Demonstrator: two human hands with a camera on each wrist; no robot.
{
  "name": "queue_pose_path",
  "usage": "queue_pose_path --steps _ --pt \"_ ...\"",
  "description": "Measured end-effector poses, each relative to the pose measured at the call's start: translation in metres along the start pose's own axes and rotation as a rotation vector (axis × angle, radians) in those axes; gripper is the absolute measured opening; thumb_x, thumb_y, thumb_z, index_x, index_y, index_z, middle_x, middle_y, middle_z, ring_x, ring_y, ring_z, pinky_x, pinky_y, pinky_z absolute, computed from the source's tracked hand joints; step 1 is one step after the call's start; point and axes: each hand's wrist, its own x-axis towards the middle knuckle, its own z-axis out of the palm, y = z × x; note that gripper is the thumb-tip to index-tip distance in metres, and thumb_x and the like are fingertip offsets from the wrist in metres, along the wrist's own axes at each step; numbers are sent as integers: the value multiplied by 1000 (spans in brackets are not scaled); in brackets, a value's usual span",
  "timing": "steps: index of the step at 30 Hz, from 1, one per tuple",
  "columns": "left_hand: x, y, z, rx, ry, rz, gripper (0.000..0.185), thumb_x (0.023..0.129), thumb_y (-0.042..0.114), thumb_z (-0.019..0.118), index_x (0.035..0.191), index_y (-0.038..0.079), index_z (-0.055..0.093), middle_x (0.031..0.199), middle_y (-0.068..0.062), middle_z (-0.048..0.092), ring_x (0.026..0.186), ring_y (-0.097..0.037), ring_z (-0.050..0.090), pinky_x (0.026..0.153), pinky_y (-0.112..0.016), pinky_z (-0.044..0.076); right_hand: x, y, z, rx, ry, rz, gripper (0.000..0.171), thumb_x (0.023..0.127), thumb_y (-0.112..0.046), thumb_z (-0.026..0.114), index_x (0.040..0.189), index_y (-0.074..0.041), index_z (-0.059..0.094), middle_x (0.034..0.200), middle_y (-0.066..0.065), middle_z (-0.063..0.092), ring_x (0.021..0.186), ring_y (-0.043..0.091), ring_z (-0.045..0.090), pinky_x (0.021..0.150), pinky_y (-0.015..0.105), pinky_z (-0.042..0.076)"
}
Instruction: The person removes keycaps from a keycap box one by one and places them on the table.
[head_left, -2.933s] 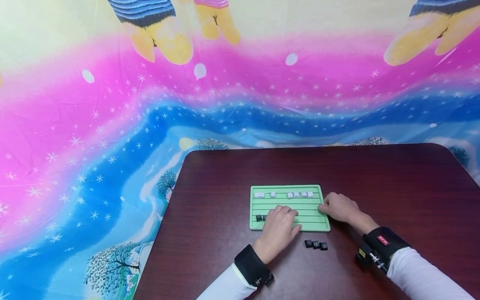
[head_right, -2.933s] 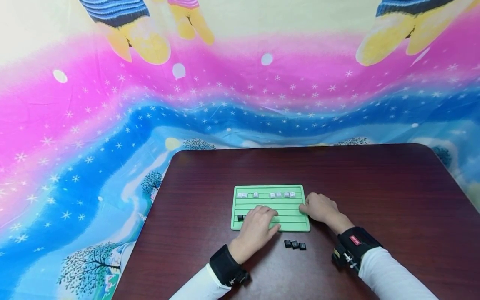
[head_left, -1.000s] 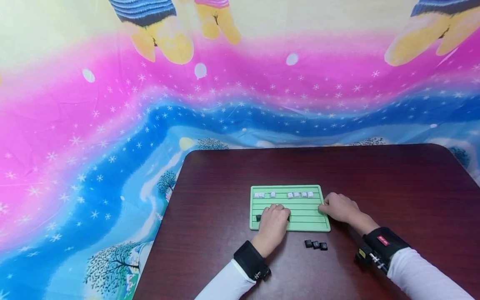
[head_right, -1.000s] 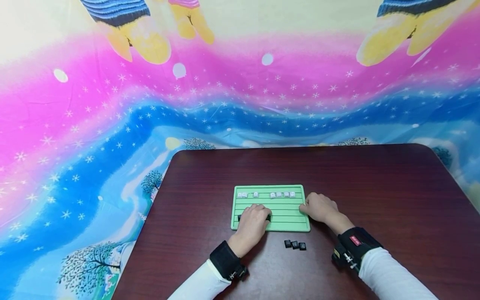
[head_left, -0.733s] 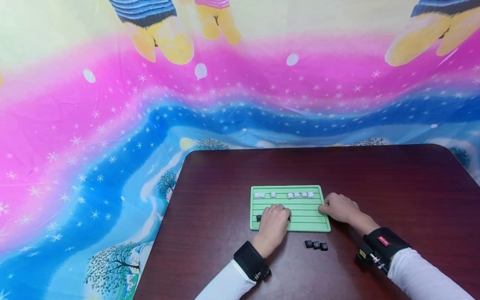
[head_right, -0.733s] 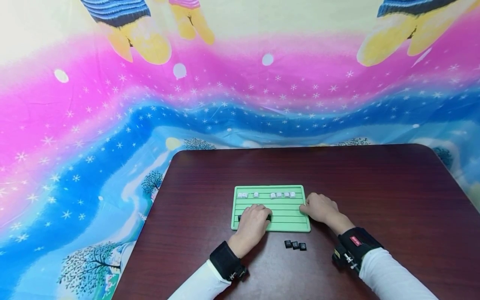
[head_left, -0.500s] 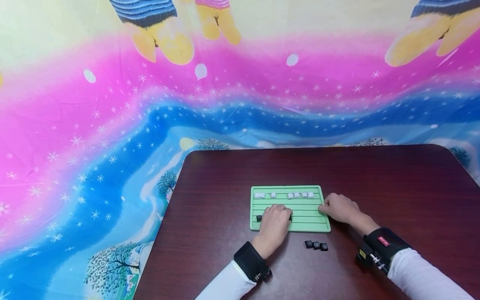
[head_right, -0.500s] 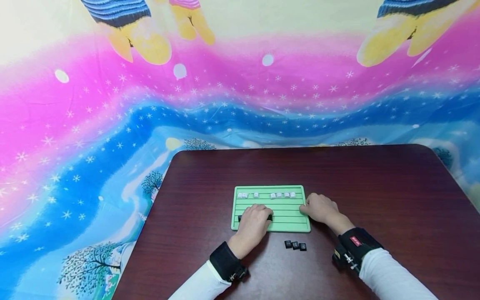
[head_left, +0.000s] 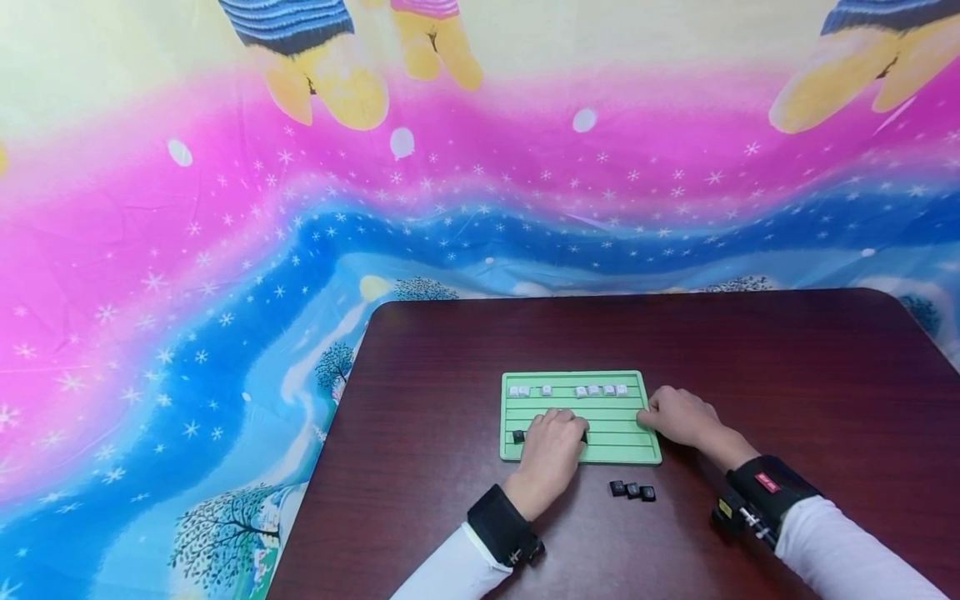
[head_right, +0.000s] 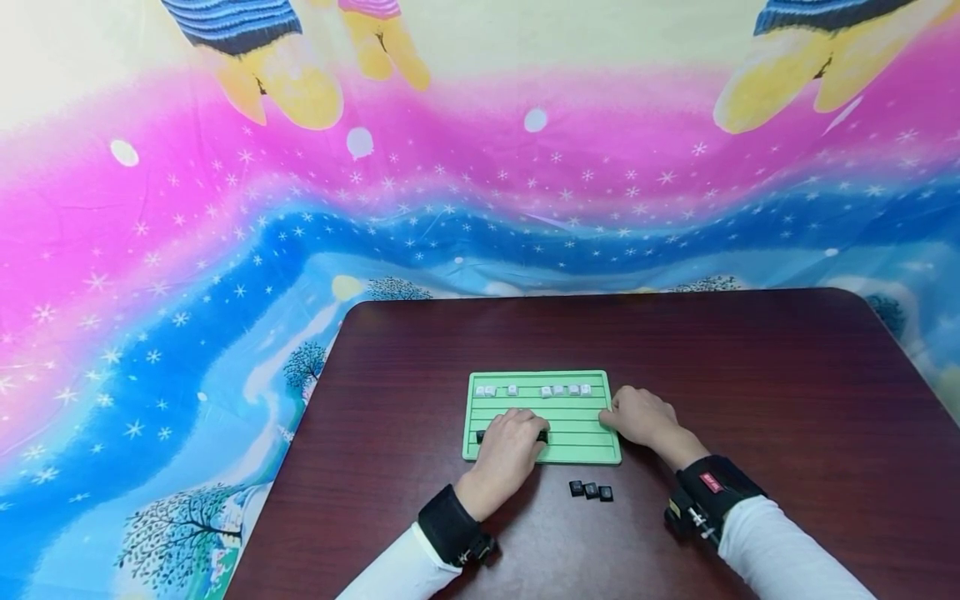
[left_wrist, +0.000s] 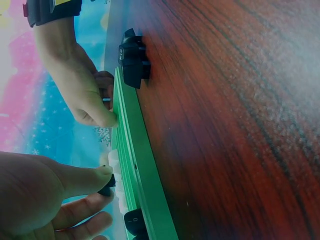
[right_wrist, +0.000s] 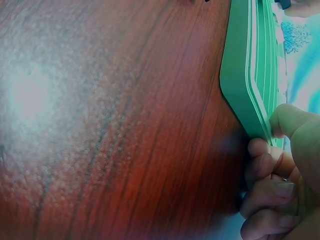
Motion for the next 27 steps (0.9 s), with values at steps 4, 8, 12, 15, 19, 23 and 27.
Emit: queue_pose_path --steps 4,8,12,15,19,23,27 --pt "0 0 -1 6 0 3 15 86 27 80 100 24 77 95 9 73 87 -10 65 66 -21 44 -1 -1 -1 5 -1 -7 40 89 -26 59 54 -20 42 52 -8 30 48 10 30 49 24 19" --pt "0 1 -3 2 -3 8 15 86 27 80 100 24 76 96 9 74 87 -10 64 67 -21 44 -1 0 -1 4 -2 -16 40 89 -26 59 54 -20 41 53 -8 28 48 10 28 49 24 18" --pt "-1 2 -5 -7 -11 17 14 87 27 79 100 23 76 96 8 73 86 -10 64 66 -21 43 -1 0 -1 4 -5 -19 40 89 -26 59 54 -20 40 52 -8 28 48 10 27 49 24 18" --pt "-1 2 -7 -14 -14 23 13 88 27 79 100 23 76 96 8 73 85 -10 63 65 -21 41 0 1 -1 4 -3 -22 41 90 -26 59 54 -20 41 52 -8 28 47 10 28 49 24 19" --pt "-3 4 -8 -18 -5 33 12 87 28 79 98 23 75 93 8 72 83 -10 62 64 -20 40 0 1 -1 5 3 -23 41 90 -27 59 54 -20 41 52 -8 28 47 10 28 49 24 19" --pt "-5 5 -6 -7 6 48 12 86 28 80 96 23 75 90 9 72 81 -9 62 65 -20 42 -1 0 -1 6 5 -20 41 90 -27 59 54 -20 40 52 -8 28 47 10 28 49 24 19" --pt "-7 7 -5 -6 5 54 13 86 28 80 97 23 76 91 10 72 83 -9 63 67 -20 43 -2 -1 -2 6 4 -12 42 90 -26 59 54 -20 40 52 -8 28 47 10 28 49 24 19"
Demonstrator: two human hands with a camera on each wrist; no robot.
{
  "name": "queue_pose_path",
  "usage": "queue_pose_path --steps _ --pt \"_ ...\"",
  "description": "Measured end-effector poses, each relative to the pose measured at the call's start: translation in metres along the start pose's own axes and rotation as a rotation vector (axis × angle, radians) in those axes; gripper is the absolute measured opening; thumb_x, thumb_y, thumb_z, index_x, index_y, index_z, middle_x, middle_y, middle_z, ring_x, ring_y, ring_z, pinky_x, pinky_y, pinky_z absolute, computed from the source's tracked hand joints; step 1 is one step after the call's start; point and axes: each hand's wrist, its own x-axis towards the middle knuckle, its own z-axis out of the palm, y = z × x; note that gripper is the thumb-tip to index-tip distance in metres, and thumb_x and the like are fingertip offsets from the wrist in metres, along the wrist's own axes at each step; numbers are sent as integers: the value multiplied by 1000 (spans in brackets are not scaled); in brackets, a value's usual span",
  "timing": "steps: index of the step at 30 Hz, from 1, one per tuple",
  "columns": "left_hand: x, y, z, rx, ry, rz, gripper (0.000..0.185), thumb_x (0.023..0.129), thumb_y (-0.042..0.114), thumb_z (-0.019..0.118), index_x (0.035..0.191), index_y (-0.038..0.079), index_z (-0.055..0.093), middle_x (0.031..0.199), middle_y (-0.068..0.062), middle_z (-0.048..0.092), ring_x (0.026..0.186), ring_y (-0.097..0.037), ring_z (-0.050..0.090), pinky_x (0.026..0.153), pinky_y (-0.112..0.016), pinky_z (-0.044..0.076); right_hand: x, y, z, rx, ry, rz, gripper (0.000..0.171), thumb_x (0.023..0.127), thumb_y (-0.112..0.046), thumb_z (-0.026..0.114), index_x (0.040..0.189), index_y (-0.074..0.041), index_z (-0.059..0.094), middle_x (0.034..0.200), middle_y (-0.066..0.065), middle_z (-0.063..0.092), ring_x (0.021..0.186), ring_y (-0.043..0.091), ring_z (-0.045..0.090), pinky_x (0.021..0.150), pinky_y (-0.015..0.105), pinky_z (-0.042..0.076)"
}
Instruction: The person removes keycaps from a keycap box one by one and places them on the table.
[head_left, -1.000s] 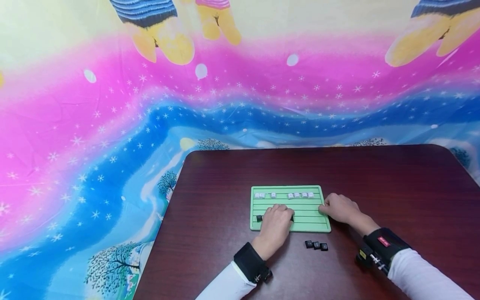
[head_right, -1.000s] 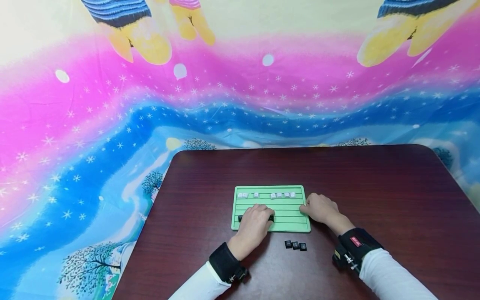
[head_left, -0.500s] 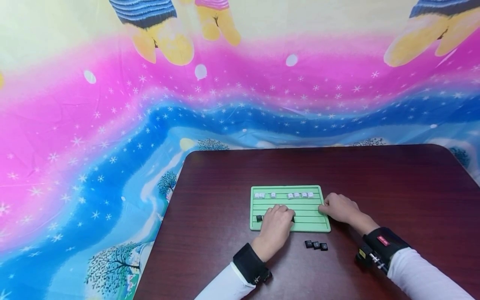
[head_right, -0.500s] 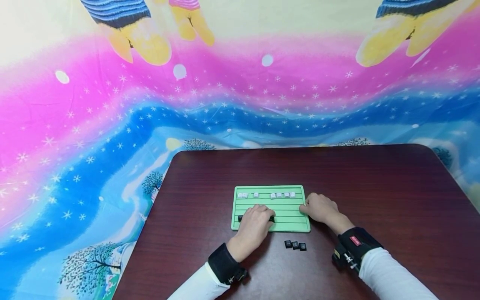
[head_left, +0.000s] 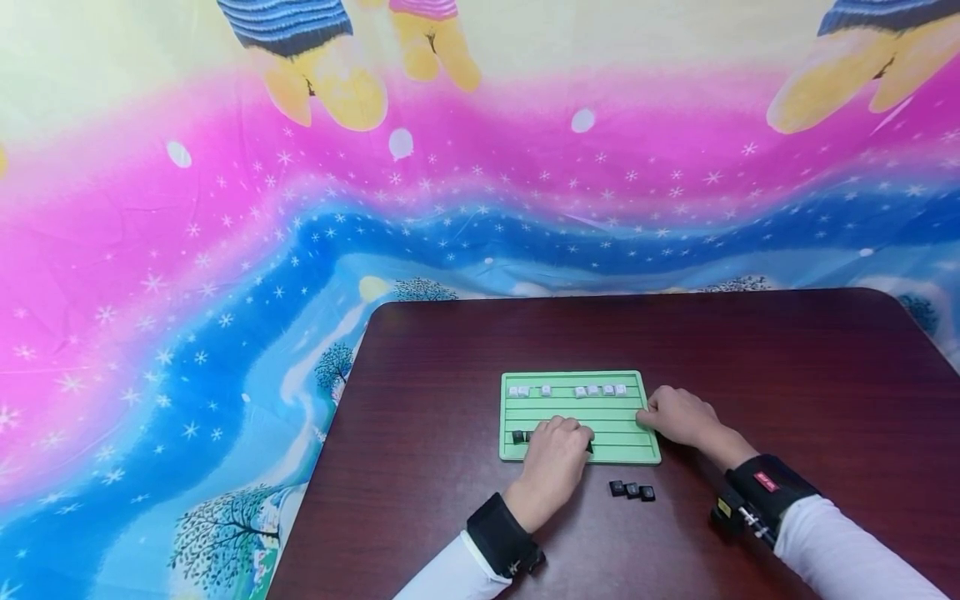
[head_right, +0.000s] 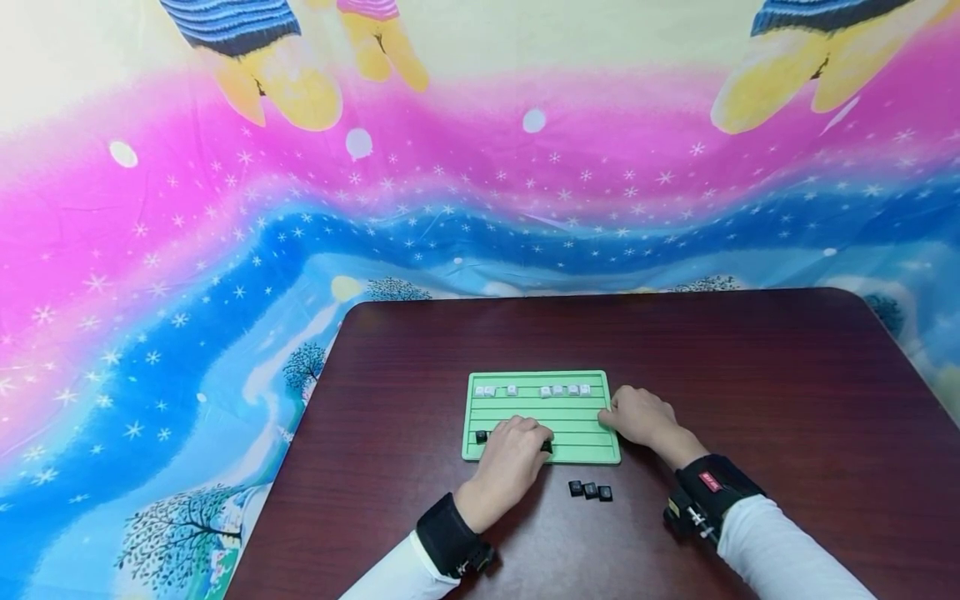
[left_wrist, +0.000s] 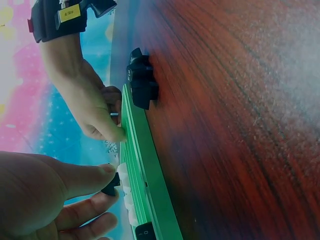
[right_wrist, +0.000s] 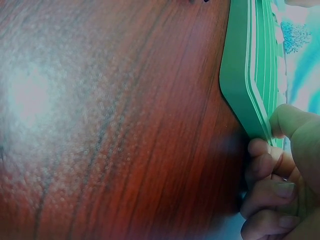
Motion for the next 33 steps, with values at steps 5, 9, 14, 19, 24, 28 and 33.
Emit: queue_pose_path --steps 5,9,14,19,24,28,33 --pt "-2 2 1 -2 -5 6 11 86 26 80 96 23 75 91 9 71 83 -9 62 66 -20 41 0 0 -1 -2 -9 5 42 91 -26 59 54 -20 40 52 -8 28 47 10 28 49 24 19" --pt "-4 3 2 5 -10 24 8 85 25 79 92 23 74 87 9 70 79 -10 60 63 -21 38 1 1 -1 -3 -14 4 42 91 -26 58 54 -20 41 52 -8 28 47 10 28 49 24 19" --pt "-6 6 2 12 -14 41 10 85 27 80 90 23 73 86 9 69 77 -10 59 63 -21 37 2 1 1 -4 -5 6 41 90 -26 59 54 -20 42 52 -8 29 47 10 29 49 24 20" --pt "-9 7 2 24 -13 43 11 84 28 81 89 24 72 85 10 69 77 -9 59 63 -20 37 2 1 1 -9 -1 9 40 90 -26 59 54 -20 42 52 -8 29 47 11 30 49 24 20" --pt "-10 7 2 22 -23 49 12 83 30 82 88 25 72 84 10 69 78 -9 60 63 -21 37 2 1 1 -8 -4 10 40 90 -26 59 54 -19 42 52 -8 30 47 11 30 49 24 20" --pt "-10 8 2 18 -28 54 12 84 31 81 88 25 72 84 10 69 79 -9 61 63 -21 36 2 1 1 -6 -4 6 40 90 -27 60 54 -19 43 52 -8 30 47 11 31 49 24 20" --pt "-12 11 2 17 -33 63 12 83 31 82 88 25 72 83 11 68 80 -9 60 63 -21 35 2 2 2 -8 1 3 41 90 -27 60 54 -19 43 52 -8 30 47 11 30 49 24 20"
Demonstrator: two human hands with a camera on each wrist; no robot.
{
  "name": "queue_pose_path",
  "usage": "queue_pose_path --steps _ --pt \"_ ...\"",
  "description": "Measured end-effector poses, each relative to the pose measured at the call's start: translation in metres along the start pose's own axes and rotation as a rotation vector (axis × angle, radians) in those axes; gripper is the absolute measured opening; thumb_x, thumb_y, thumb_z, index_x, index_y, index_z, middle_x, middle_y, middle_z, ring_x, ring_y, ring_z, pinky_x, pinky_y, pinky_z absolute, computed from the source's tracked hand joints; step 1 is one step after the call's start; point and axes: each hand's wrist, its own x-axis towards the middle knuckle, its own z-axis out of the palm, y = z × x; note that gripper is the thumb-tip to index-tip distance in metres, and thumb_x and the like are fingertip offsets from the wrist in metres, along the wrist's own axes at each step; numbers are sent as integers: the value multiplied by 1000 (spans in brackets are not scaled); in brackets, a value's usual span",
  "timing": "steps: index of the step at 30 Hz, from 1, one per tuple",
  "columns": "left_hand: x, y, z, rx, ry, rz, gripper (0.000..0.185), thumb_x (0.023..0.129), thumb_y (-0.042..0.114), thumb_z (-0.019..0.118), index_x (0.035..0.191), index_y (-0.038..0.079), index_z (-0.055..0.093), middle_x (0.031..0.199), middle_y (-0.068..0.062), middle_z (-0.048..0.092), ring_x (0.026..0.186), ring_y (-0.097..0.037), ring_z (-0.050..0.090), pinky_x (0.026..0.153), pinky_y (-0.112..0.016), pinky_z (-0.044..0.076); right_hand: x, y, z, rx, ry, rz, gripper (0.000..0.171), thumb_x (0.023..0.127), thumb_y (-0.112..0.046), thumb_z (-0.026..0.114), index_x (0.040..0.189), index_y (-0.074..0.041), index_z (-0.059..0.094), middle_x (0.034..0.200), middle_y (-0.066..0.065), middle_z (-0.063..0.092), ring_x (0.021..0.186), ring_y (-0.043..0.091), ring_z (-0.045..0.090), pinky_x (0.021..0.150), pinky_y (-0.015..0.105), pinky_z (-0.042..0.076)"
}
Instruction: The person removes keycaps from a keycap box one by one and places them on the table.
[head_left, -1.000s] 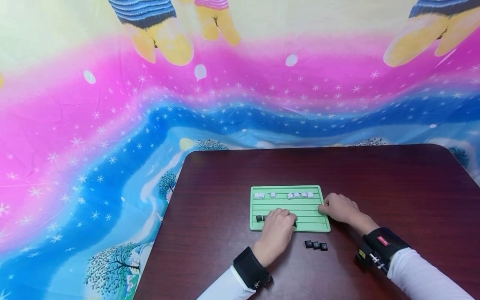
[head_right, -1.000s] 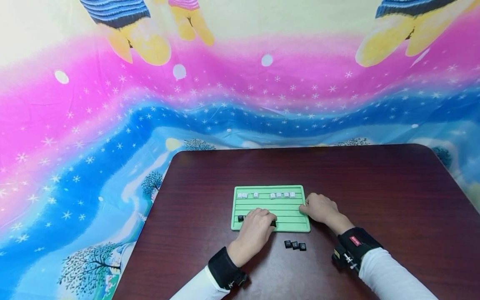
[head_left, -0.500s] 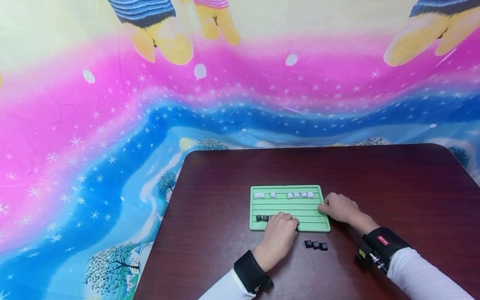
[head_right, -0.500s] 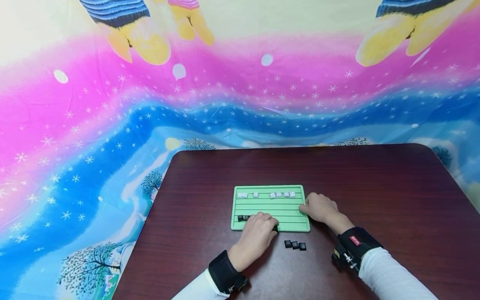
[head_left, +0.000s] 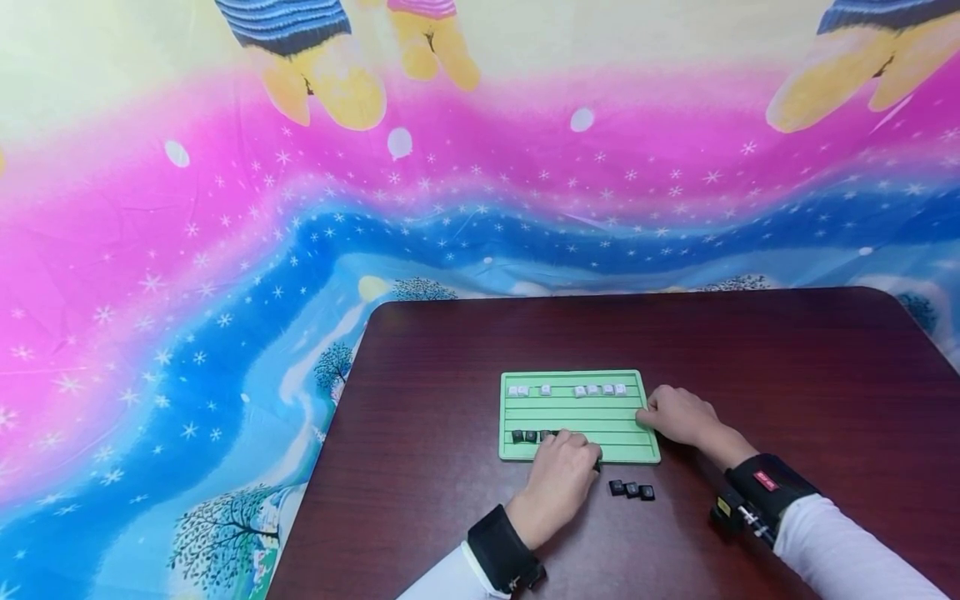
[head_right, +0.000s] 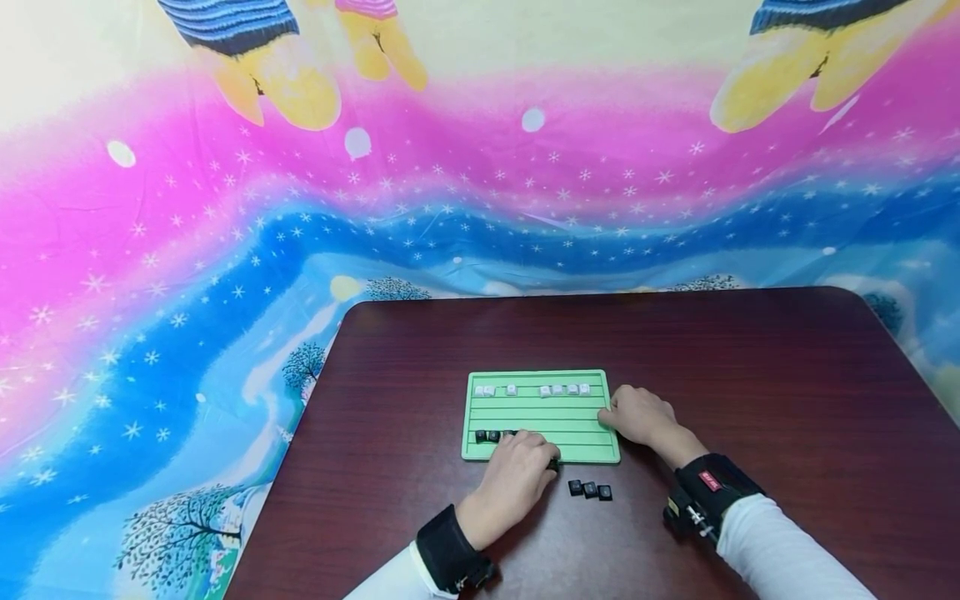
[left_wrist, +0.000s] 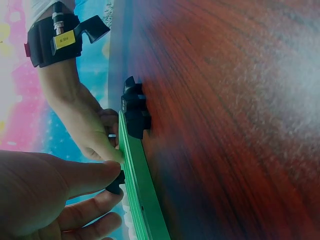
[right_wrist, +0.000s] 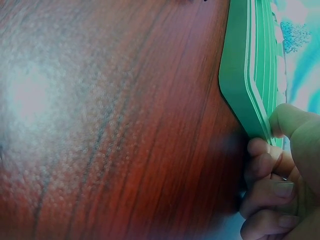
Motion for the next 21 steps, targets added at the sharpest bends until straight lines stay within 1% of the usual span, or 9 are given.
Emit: queue_pose_path --steps 7,16,21 --pt "-1 2 0 -7 0 7 12 82 30 83 87 25 73 81 11 67 77 -8 59 62 -20 34 0 0 1 -1 5 2 41 90 -27 60 54 -20 43 51 -8 31 47 10 31 48 24 21" --pt "-4 5 0 -18 -33 11 13 82 30 83 89 25 74 82 12 68 78 -6 59 63 -18 34 -1 0 0 1 5 -5 41 90 -27 60 53 -20 42 51 -8 30 47 11 31 48 24 21" --pt "-4 8 1 -14 -50 17 14 82 32 83 92 26 74 85 13 69 79 -5 59 65 -17 36 -1 -1 0 2 6 -8 41 90 -27 60 54 -20 42 51 -8 29 47 10 30 49 24 20"
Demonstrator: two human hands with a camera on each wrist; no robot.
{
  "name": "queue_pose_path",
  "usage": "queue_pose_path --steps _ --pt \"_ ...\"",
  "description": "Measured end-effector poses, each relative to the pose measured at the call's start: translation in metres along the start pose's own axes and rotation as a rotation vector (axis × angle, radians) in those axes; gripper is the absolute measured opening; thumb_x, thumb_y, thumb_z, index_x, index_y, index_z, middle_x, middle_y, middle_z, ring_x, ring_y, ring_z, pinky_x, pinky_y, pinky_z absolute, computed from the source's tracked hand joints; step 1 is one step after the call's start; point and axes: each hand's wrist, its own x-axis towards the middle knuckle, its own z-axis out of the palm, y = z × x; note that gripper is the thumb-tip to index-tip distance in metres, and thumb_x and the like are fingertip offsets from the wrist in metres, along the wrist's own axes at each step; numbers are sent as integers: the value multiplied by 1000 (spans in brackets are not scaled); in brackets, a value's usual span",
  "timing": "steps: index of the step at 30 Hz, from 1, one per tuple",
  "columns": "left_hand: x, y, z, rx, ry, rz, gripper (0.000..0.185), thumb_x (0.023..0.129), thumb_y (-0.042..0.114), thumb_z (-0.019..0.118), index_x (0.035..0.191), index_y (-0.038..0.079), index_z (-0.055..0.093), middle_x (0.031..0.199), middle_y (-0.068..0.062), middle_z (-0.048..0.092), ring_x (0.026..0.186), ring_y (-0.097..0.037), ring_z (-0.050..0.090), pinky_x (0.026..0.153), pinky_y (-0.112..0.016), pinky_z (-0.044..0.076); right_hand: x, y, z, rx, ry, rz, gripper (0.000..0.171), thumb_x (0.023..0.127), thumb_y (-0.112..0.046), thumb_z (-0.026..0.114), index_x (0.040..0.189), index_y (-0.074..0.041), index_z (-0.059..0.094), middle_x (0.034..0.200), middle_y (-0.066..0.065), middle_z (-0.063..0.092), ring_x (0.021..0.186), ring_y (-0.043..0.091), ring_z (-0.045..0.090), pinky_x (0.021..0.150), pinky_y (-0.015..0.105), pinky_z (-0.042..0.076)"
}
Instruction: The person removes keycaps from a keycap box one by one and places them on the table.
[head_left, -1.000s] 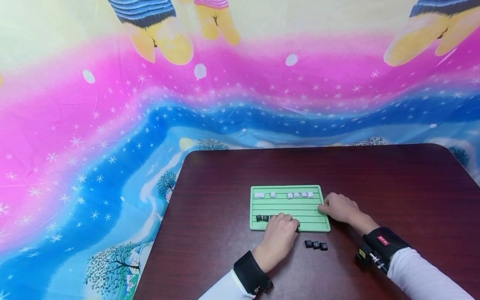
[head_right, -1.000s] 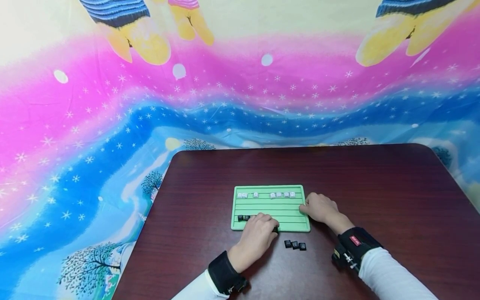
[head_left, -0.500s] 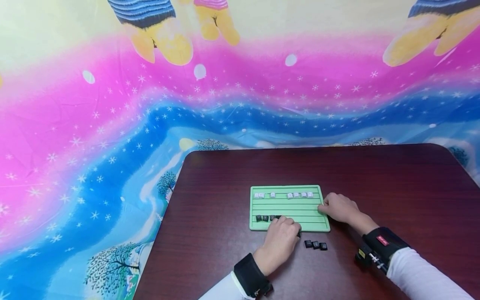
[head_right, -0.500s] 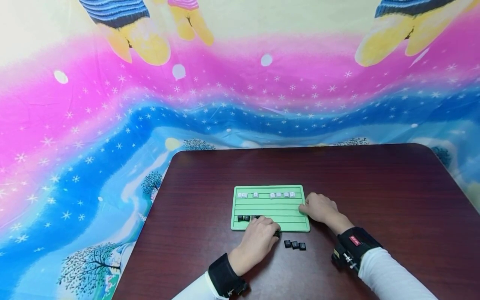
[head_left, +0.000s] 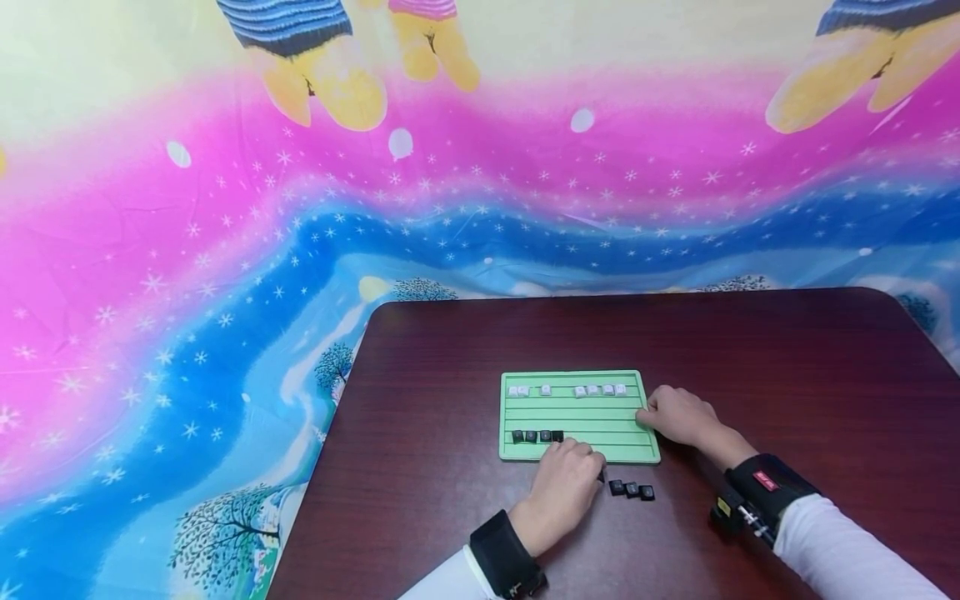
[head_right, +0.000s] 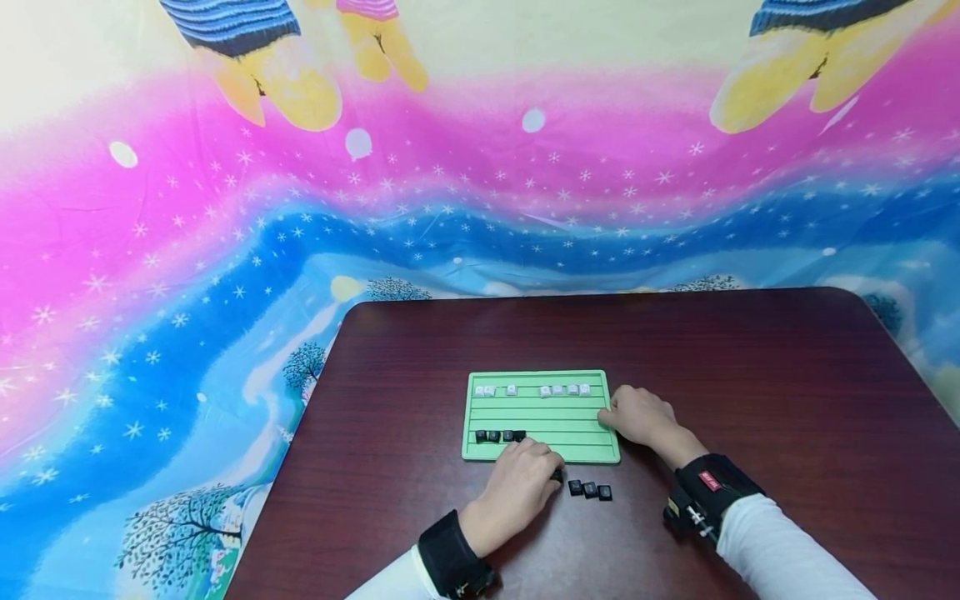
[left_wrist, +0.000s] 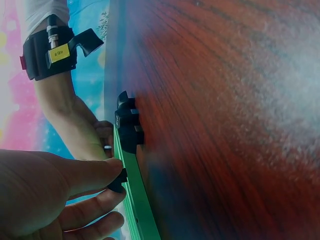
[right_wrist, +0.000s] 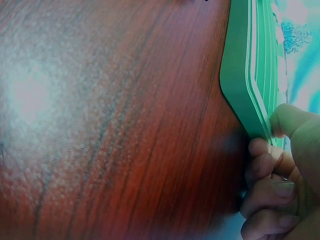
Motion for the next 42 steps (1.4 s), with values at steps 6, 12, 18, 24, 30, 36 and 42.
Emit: queue_pose_path --steps 6,12,18,24,30,36,42 --pt "-1 3 2 3 -2 12 14 81 32 83 91 26 75 83 13 69 77 -4 58 65 -17 37 0 0 0 -1 0 8 42 91 -27 60 53 -20 42 51 -8 29 47 10 29 49 24 20" --pt "-1 4 3 4 -22 8 14 81 32 83 93 28 76 82 13 68 75 -3 57 64 -17 36 0 0 0 -4 -2 17 42 91 -28 60 54 -20 42 51 -8 30 47 10 30 49 24 21" --pt "-1 5 4 8 -40 7 12 82 33 82 91 29 75 80 14 67 74 -3 57 62 -18 35 1 1 1 -10 1 15 42 91 -27 60 53 -20 42 51 -8 30 47 10 29 49 24 20" --pt "-1 6 5 13 -58 5 12 81 34 83 89 29 75 79 14 67 72 -3 57 61 -19 34 1 0 2 -10 7 17 42 91 -28 60 53 -20 42 51 -8 30 47 10 30 48 24 21" --pt "-2 6 7 10 -37 15 12 80 33 83 86 29 74 77 14 66 71 -3 57 60 -18 32 1 0 2 -10 6 20 42 91 -27 60 53 -20 42 51 -8 30 47 10 30 48 24 21" --pt "-3 6 9 9 -37 20 13 80 33 84 83 30 71 77 15 66 71 -3 57 60 -19 32 1 0 3 -11 13 21 41 90 -27 60 53 -20 42 51 -8 30 47 10 30 48 24 21" --pt "-3 6 10 5 -39 23 14 79 33 84 81 29 71 77 14 67 71 -4 58 59 -19 31 0 -2 0 -11 3 26 42 91 -27 60 54 -21 41 51 -8 30 47 10 29 49 24 20"
